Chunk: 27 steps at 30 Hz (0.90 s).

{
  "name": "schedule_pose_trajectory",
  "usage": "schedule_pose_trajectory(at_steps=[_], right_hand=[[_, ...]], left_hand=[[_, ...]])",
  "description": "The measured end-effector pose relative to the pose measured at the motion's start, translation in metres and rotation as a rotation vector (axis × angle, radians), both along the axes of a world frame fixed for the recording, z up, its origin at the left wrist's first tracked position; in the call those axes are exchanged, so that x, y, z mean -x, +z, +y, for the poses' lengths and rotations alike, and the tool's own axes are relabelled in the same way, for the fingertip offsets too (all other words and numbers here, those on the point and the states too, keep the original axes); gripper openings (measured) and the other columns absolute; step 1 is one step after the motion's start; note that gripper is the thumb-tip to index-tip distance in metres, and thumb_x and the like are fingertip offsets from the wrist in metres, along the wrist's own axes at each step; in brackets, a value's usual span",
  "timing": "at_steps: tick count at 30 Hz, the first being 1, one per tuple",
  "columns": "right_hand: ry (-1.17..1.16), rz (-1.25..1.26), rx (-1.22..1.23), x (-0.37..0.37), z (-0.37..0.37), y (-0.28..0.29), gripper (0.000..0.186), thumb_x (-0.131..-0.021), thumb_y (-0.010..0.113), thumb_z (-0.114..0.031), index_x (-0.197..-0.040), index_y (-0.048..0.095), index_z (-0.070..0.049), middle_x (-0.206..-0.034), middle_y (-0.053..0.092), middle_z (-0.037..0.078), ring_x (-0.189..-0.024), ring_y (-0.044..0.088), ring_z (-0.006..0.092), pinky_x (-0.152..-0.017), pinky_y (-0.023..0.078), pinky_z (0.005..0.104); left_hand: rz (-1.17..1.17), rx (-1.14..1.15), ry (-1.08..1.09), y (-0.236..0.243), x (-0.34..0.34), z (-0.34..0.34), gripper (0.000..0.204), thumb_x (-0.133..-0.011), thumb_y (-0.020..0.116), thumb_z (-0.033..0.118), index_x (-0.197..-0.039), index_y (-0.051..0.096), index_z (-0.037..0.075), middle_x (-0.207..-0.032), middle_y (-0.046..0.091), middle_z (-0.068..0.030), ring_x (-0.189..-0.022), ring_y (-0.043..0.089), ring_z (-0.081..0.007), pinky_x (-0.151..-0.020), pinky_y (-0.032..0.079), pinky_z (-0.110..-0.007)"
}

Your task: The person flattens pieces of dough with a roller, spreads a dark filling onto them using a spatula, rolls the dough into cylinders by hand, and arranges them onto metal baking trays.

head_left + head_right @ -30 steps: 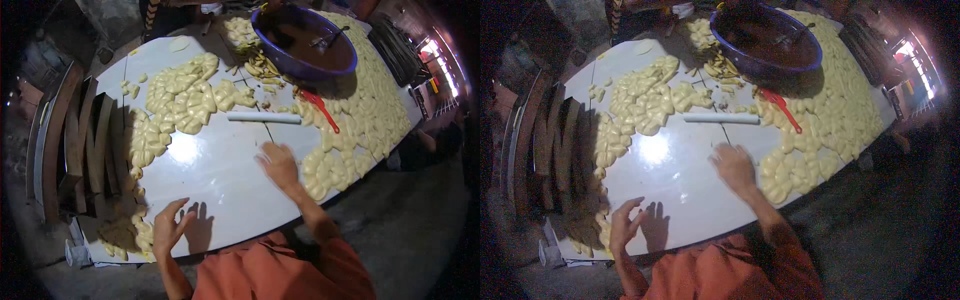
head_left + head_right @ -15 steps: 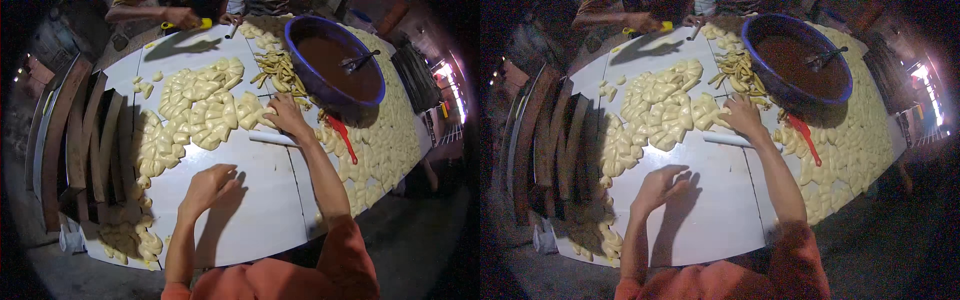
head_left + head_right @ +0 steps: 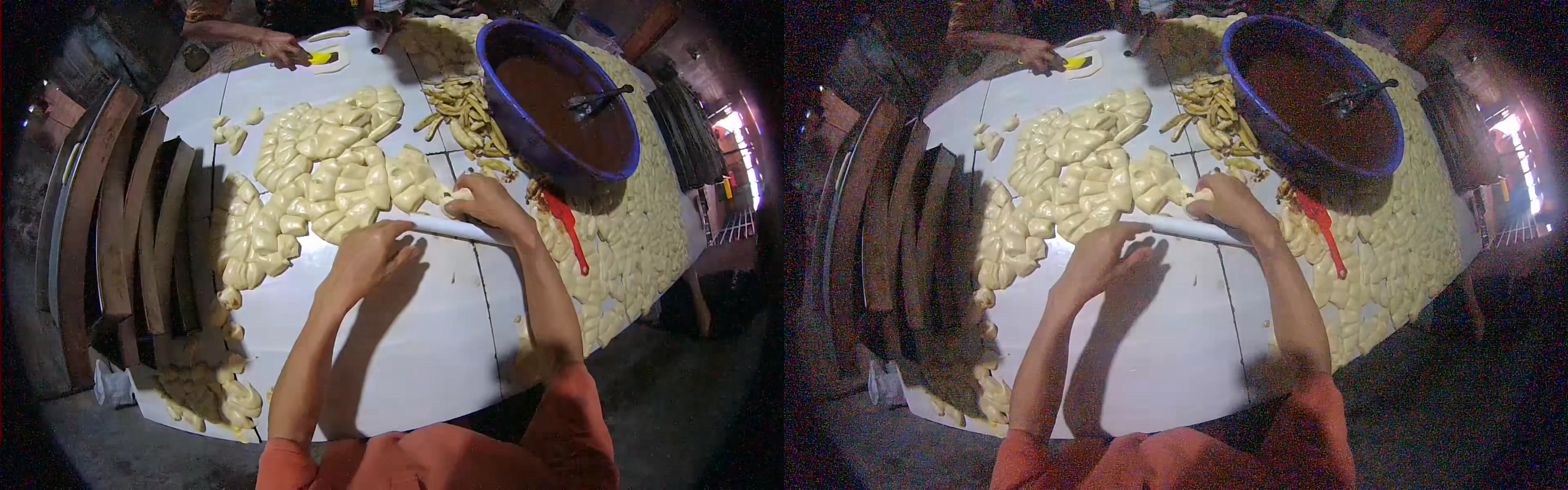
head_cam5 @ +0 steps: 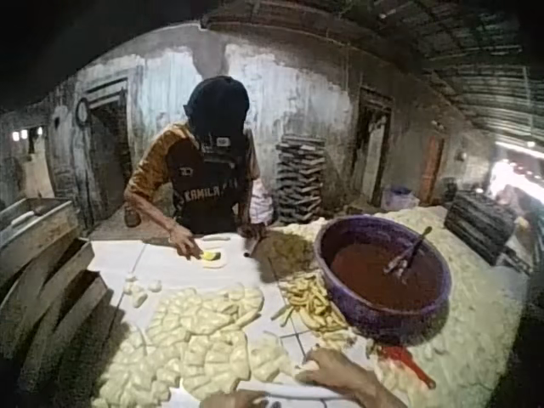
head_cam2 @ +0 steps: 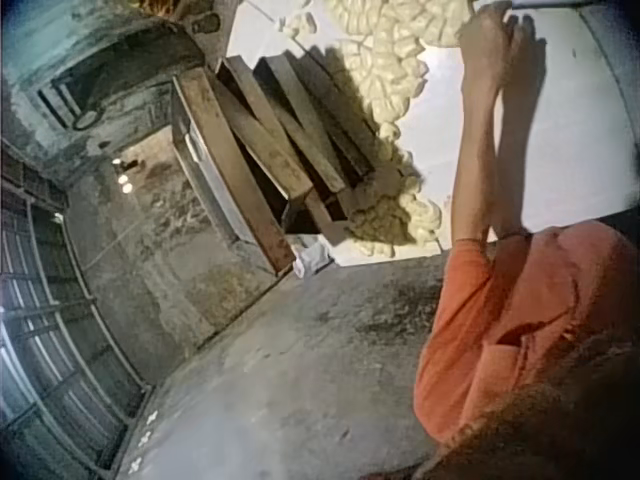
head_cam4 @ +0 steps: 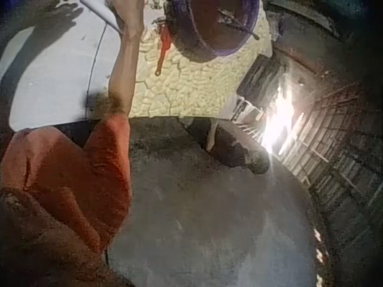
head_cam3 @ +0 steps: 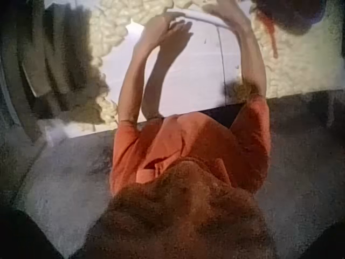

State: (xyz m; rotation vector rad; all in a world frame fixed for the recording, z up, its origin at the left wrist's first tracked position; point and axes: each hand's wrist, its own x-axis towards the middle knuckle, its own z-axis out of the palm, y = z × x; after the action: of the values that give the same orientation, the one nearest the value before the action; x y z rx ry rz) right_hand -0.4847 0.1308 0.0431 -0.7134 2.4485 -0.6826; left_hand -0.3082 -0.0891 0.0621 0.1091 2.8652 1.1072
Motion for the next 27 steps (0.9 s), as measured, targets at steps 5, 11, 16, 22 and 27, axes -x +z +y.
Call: schedule_pose_trajectory(at_steps=[5,11,16,22,27], right_hand=[[-0.071,0.065,0.239,0.005,0.020,0.005,0.044,-0.086,0.075,-0.036,-0.105,0.067,0.002,-0.089,0.068,0.013,-0.087,0.065,0.0193,-0.079,0.050,0.0339],[-0.191,-0.234,0.402,0.000,0.019,0.012,0.042,-0.092,0.070,-0.029,-0.120,0.065,0.002,-0.097,0.072,0.009,-0.089,0.065,0.0161,-0.083,0.052,0.0339],[-0.247,-0.209,0.480,0.001,0.030,0.007,0.035,-0.085,0.070,-0.017,-0.115,0.067,0.002,-0.086,0.071,0.006,-0.073,0.065,0.0119,-0.065,0.051,0.0274],[-0.444,-0.343,0.921,-0.014,0.056,0.043,0.029,-0.086,0.075,-0.017,-0.111,0.068,-0.003,-0.095,0.069,0.003,-0.081,0.063,0.0114,-0.074,0.051,0.0279],[-0.385,-0.202,0.643,-0.093,0.054,0.054,0.031,-0.091,0.073,-0.017,-0.118,0.067,-0.003,-0.106,0.068,0.003,-0.091,0.060,0.0101,-0.085,0.049,0.0280]], left_hand=[[0.116,-0.001,0.024,-0.006,0.042,0.031,0.042,-0.089,0.074,0.023,-0.127,0.065,0.007,-0.119,0.070,-0.0156,-0.101,0.069,-0.0349,-0.086,0.055,-0.044],[0.504,0.031,0.132,-0.036,0.091,0.072,0.057,-0.079,0.080,0.024,-0.132,0.061,0.011,-0.123,0.067,-0.0095,-0.109,0.064,-0.0341,-0.090,0.051,-0.047],[0.449,0.257,0.098,-0.052,0.114,0.080,0.037,-0.078,0.078,0.033,-0.111,0.075,0.018,-0.112,0.072,-0.0017,-0.108,0.064,-0.0233,-0.090,0.044,-0.043],[0.203,0.456,0.048,-0.051,0.112,0.072,0.018,-0.079,0.076,0.033,-0.092,0.080,0.021,-0.104,0.073,0.0018,-0.109,0.063,-0.0221,-0.091,0.044,-0.042],[0.494,0.129,0.228,-0.037,0.063,0.060,0.046,-0.092,0.071,0.039,-0.127,0.069,0.010,-0.129,0.067,-0.0172,-0.125,0.059,-0.0345,-0.104,0.040,-0.054]])
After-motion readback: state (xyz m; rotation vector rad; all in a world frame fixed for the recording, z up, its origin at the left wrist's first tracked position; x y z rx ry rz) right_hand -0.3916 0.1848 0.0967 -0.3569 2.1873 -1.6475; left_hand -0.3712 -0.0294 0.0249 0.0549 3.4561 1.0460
